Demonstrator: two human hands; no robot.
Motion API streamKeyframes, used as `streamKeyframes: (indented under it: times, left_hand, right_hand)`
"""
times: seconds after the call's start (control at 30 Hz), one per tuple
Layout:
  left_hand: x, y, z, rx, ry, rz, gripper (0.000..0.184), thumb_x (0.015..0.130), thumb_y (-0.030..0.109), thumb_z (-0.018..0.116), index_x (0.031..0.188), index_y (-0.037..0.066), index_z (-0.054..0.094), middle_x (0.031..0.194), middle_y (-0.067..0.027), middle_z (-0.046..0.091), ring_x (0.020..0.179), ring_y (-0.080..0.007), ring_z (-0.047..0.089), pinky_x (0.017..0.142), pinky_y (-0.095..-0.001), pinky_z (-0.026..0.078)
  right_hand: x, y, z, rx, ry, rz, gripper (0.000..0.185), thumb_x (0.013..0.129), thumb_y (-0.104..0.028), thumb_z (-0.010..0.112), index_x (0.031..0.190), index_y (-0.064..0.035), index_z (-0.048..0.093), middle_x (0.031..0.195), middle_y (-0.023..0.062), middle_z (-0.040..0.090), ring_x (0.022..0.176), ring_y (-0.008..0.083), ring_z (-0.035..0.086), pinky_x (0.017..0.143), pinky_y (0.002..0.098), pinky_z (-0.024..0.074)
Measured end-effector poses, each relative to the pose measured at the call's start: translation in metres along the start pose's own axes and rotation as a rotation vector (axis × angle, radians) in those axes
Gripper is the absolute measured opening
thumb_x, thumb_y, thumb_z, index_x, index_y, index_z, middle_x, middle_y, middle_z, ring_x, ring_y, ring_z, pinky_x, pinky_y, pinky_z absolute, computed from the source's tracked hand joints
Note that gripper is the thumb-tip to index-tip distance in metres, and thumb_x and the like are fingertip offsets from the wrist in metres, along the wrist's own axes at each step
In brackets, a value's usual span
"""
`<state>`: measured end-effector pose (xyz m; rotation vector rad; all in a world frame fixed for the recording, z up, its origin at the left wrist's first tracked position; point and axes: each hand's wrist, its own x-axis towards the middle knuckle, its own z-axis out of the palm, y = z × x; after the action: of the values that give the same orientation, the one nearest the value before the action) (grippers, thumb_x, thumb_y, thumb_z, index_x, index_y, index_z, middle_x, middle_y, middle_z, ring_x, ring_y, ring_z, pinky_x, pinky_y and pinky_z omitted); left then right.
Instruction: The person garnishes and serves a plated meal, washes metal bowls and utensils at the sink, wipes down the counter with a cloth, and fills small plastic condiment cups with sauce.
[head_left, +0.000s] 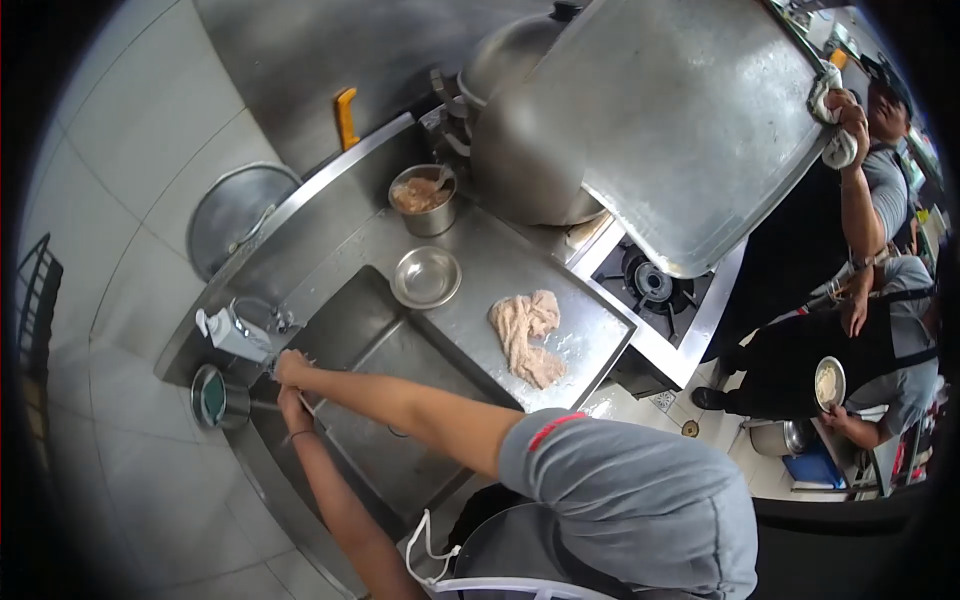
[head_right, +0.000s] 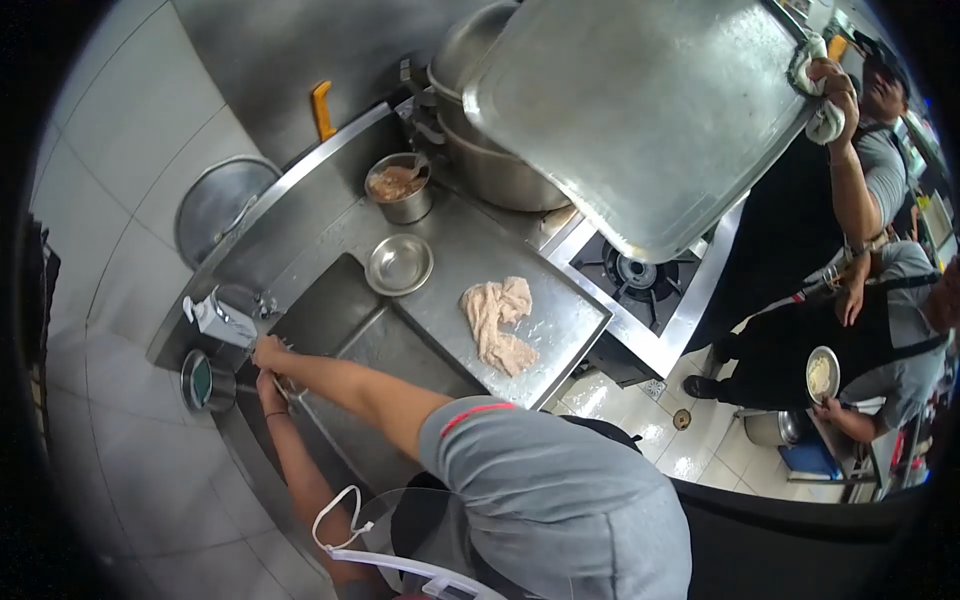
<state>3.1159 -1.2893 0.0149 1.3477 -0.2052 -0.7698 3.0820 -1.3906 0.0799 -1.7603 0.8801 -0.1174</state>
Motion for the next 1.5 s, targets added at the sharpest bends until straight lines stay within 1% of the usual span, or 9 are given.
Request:
streamKeyframes:
  times: [0.03, 0.17, 0.2, 0.3, 0.43, 0.5, 0.6, 0.77, 1.5]
  left_hand:
    - [-0.010, -0.004, 0.000, -0.102, 0.025, -0.043, 0.022, 0.087, 0.018, 0.052, 0.104, 0.003, 0.055, 0.093, -0.0053, 0.060, 0.081, -0.0145, 0.058, 0.069, -0.0261, 0.047]
    - [-0.092, -0.016, 0.003, 0.107, 0.176, 0.111, 0.022, 0.089, 0.012, 0.046, 0.102, -0.003, 0.053, 0.091, -0.0078, 0.060, 0.083, -0.0189, 0.058, 0.070, -0.0324, 0.046]
    - [-0.109, -0.026, -0.015, 0.106, 0.216, 0.109, 0.022, 0.089, 0.012, 0.046, 0.102, -0.003, 0.053, 0.091, -0.0078, 0.060, 0.083, -0.0189, 0.058, 0.070, -0.0324, 0.046]
    - [-0.202, -0.020, -0.001, 1.025, 0.456, 0.239, 0.025, 0.087, 0.015, 0.046, 0.104, -0.003, 0.051, 0.093, -0.0231, 0.058, 0.084, -0.0383, 0.056, 0.070, -0.0423, 0.043]
    - [-0.312, -0.017, 0.011, 1.233, 0.685, 0.262, 0.025, 0.087, 0.018, 0.046, 0.105, 0.002, 0.053, 0.094, -0.0234, 0.058, 0.089, -0.0421, 0.053, 0.070, -0.0473, 0.041]
    - [-0.354, 0.000, 0.037, 1.262, 0.784, 0.194, 0.025, 0.088, 0.017, 0.045, 0.106, 0.002, 0.053, 0.095, -0.0231, 0.058, 0.088, -0.0418, 0.054, 0.071, -0.0470, 0.041]
    - [-0.385, 0.019, 0.067, 1.282, 0.880, 0.182, 0.025, 0.088, 0.016, 0.045, 0.106, 0.000, 0.052, 0.093, -0.0241, 0.058, 0.087, -0.0409, 0.054, 0.070, -0.0461, 0.040]
    - [-0.421, 0.031, 0.103, 1.253, 0.939, 0.418, 0.026, 0.089, 0.015, 0.044, 0.106, -0.003, 0.052, 0.095, -0.0240, 0.058, 0.087, -0.0413, 0.053, 0.071, -0.0455, 0.041]
    - [-0.475, -0.016, 0.113, 1.267, 0.925, 0.261, 0.023, 0.087, 0.015, 0.046, 0.105, 0.003, 0.054, 0.089, -0.0233, 0.060, 0.084, -0.0415, 0.055, 0.069, -0.0483, 0.042]
  right_hand:
    - [-0.018, 0.010, -0.001, 0.039, -0.086, -0.052, 0.038, 0.077, -0.021, 0.057, 0.111, -0.0060, 0.055, 0.126, 0.0201, 0.040, 0.116, 0.0357, 0.042, 0.090, 0.0416, 0.0407]
    - [-0.148, 0.069, 0.003, 0.006, 0.243, -0.268, 0.064, 0.077, -0.026, 0.060, 0.132, -0.0105, 0.032, 0.133, 0.0195, 0.032, 0.122, 0.0355, 0.033, 0.097, 0.0453, 0.0300]
    - [-0.180, 0.094, 0.000, -0.028, 0.168, -0.315, 0.064, 0.078, -0.027, 0.060, 0.133, -0.0118, 0.031, 0.134, 0.0192, 0.031, 0.123, 0.0353, 0.031, 0.098, 0.0458, 0.0271]
    - [-0.269, 0.152, -0.037, -0.203, -0.072, -0.403, 0.060, 0.080, -0.023, 0.058, 0.133, -0.0131, 0.032, 0.136, 0.0195, 0.028, 0.126, 0.0344, 0.027, 0.101, 0.0459, 0.0207]
    - [-0.336, 0.182, -0.089, -0.445, -0.264, -0.630, 0.050, 0.081, -0.015, 0.053, 0.127, -0.0030, 0.038, 0.132, 0.0225, 0.031, 0.123, 0.0371, 0.031, 0.099, 0.0491, 0.0258]
    - [-0.356, 0.187, -0.110, -0.444, -0.274, -0.805, 0.036, 0.081, -0.009, 0.049, 0.115, 0.0041, 0.046, 0.119, 0.0259, 0.044, 0.110, 0.0405, 0.045, 0.088, 0.0473, 0.0402]
    - [-0.382, 0.153, -0.144, -0.392, -0.580, -0.541, 0.029, 0.082, -0.009, 0.048, 0.107, 0.0055, 0.050, 0.106, 0.0277, 0.052, 0.098, 0.0409, 0.053, 0.079, 0.0460, 0.0454]
    - [-0.417, 0.160, -0.144, -0.412, -0.485, -0.731, 0.026, 0.082, -0.018, 0.055, 0.074, 0.0059, 0.062, 0.072, 0.0255, 0.060, 0.073, 0.0415, 0.060, 0.066, 0.0458, 0.0488]
    - [-0.453, 0.199, -0.151, -0.467, -0.472, -0.805, 0.024, 0.080, -0.017, 0.059, 0.073, 0.0062, 0.060, 0.073, 0.0255, 0.059, 0.074, 0.0398, 0.060, 0.064, 0.0444, 0.0497]
